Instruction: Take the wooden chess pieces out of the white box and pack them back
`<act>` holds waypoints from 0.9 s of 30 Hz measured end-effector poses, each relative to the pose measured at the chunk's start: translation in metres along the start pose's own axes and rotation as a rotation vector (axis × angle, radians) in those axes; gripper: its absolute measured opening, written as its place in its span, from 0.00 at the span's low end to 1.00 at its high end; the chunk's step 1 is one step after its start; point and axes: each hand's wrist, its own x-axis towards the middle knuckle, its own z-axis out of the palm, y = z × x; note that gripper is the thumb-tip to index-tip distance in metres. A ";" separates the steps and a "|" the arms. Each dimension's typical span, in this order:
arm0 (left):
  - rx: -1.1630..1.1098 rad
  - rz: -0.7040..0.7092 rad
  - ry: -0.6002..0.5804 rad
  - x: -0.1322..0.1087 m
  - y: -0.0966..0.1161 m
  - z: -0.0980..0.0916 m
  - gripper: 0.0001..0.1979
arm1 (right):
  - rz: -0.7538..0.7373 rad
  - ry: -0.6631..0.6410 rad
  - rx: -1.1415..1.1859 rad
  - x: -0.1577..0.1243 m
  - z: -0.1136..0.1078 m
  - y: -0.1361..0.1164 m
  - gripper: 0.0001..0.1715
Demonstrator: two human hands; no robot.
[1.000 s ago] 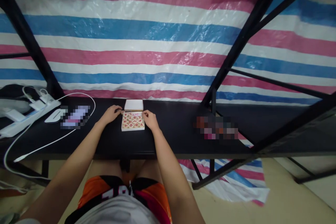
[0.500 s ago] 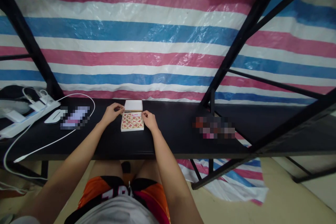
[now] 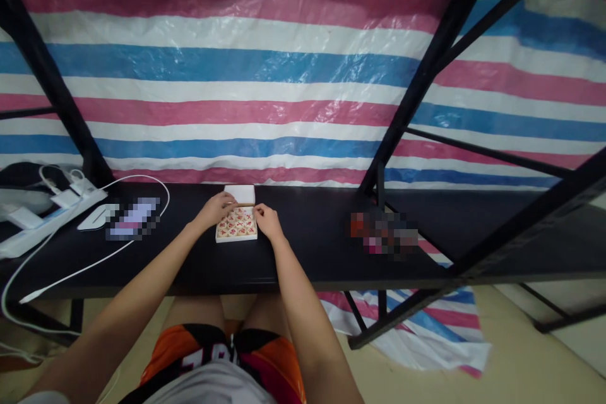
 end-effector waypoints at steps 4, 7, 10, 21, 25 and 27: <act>0.007 -0.068 -0.006 -0.014 -0.023 -0.004 0.16 | -0.001 0.007 0.000 0.001 0.000 0.001 0.14; -0.007 -0.121 -0.099 -0.022 -0.040 -0.003 0.17 | 0.002 -0.001 0.004 0.000 0.000 0.002 0.14; 0.012 -0.141 -0.114 -0.025 -0.050 -0.003 0.17 | -0.006 0.000 0.001 0.000 0.000 0.003 0.14; 0.114 -0.243 -0.111 -0.032 -0.043 -0.024 0.14 | 0.003 0.004 0.001 0.000 0.001 0.004 0.15; 0.140 -0.148 -0.010 -0.020 -0.011 -0.028 0.13 | 0.018 -0.007 0.001 0.001 0.001 0.003 0.15; 0.061 -0.105 0.035 -0.009 0.007 -0.022 0.13 | 0.019 -0.008 0.002 0.001 0.000 0.002 0.15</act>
